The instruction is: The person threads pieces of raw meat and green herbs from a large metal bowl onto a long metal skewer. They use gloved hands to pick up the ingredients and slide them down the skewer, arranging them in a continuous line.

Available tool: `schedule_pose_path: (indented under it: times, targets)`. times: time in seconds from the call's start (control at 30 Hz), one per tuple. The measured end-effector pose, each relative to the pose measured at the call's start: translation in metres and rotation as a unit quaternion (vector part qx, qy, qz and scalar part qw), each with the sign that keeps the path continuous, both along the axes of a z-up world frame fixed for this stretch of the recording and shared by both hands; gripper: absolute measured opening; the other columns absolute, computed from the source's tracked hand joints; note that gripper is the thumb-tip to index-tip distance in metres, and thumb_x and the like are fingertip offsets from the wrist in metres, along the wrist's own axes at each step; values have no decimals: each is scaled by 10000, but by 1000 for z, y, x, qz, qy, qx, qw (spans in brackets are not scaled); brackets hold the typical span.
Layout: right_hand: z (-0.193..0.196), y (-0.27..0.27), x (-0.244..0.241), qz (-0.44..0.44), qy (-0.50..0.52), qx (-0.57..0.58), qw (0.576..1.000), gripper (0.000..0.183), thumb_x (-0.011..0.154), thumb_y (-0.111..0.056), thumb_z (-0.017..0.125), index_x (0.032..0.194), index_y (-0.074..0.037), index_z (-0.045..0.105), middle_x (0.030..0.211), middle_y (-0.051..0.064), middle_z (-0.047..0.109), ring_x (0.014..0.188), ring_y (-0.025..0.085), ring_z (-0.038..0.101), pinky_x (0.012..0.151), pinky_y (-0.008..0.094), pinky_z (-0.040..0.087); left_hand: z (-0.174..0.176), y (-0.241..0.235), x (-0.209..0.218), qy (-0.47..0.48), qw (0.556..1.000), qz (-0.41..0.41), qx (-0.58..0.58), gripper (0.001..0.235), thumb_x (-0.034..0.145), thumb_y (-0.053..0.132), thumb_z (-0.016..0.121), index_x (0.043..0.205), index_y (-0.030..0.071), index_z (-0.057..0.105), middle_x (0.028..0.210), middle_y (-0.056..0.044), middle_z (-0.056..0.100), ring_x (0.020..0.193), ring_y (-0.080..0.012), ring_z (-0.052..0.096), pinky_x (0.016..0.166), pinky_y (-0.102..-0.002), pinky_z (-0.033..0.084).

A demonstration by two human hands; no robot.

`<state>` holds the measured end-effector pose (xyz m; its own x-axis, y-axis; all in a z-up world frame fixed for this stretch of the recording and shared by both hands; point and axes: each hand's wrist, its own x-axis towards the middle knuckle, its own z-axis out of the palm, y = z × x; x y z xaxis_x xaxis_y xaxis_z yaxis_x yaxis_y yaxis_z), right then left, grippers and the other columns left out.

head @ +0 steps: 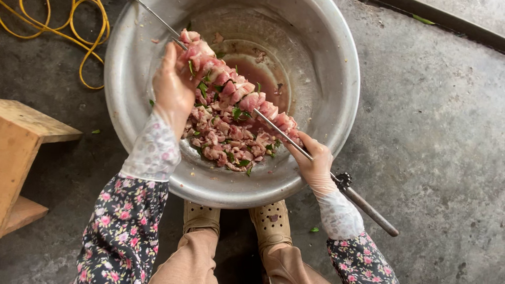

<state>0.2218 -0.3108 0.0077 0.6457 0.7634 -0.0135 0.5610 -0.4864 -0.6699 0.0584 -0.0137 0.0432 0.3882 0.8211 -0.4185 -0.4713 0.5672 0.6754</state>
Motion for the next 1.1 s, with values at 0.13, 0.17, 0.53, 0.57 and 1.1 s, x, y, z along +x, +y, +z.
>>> schedule_pose_path:
  times: [0.13, 0.17, 0.53, 0.57, 1.1]
  targets:
    - [-3, -1, 2, -19, 31, -8, 999, 364, 856, -322, 806, 1157, -121, 760, 794, 100, 758, 700, 199, 748, 643, 337, 546, -20, -8, 39, -86, 994, -20, 57, 230, 1015, 300, 567, 882, 114, 594, 745, -12, 572, 665, -160, 594, 653, -313, 559]
    - [-4, -3, 2, -21, 40, -4, 999, 355, 865, -324, 804, 1153, -122, 760, 794, 100, 757, 703, 200, 751, 647, 334, 547, -23, -16, 42, -101, 993, -23, 57, 258, 1036, 282, 597, 850, 108, 558, 701, 9, 523, 611, -138, 544, 568, -293, 500]
    - [-34, -15, 5, -9, 11, -16, 1000, 334, 811, -350, 812, 1071, -145, 770, 850, 91, 763, 792, 283, 746, 694, 398, 559, 9, -135, 58, -37, 980, -113, -160, 360, 983, 397, 476, 741, 130, 482, 594, -16, 528, 435, -140, 502, 340, -293, 401]
    - [-39, -16, 7, -5, 15, -16, 1000, 319, 793, -329, 804, 1056, -150, 776, 847, 90, 764, 798, 282, 748, 702, 392, 562, 8, -146, 61, -68, 977, -131, -155, 400, 1004, 418, 471, 736, 123, 462, 585, -24, 524, 417, -149, 497, 328, -308, 408]
    - [-76, -22, 23, 35, -90, -71, 993, 199, 818, -292, 808, 902, -132, 723, 797, 110, 739, 749, 338, 720, 658, 397, 564, -59, -159, 9, 218, 798, -487, 280, 368, 1033, 282, 539, 1378, 154, 529, 1391, -74, 604, 1316, -197, 612, 1185, -382, 503]
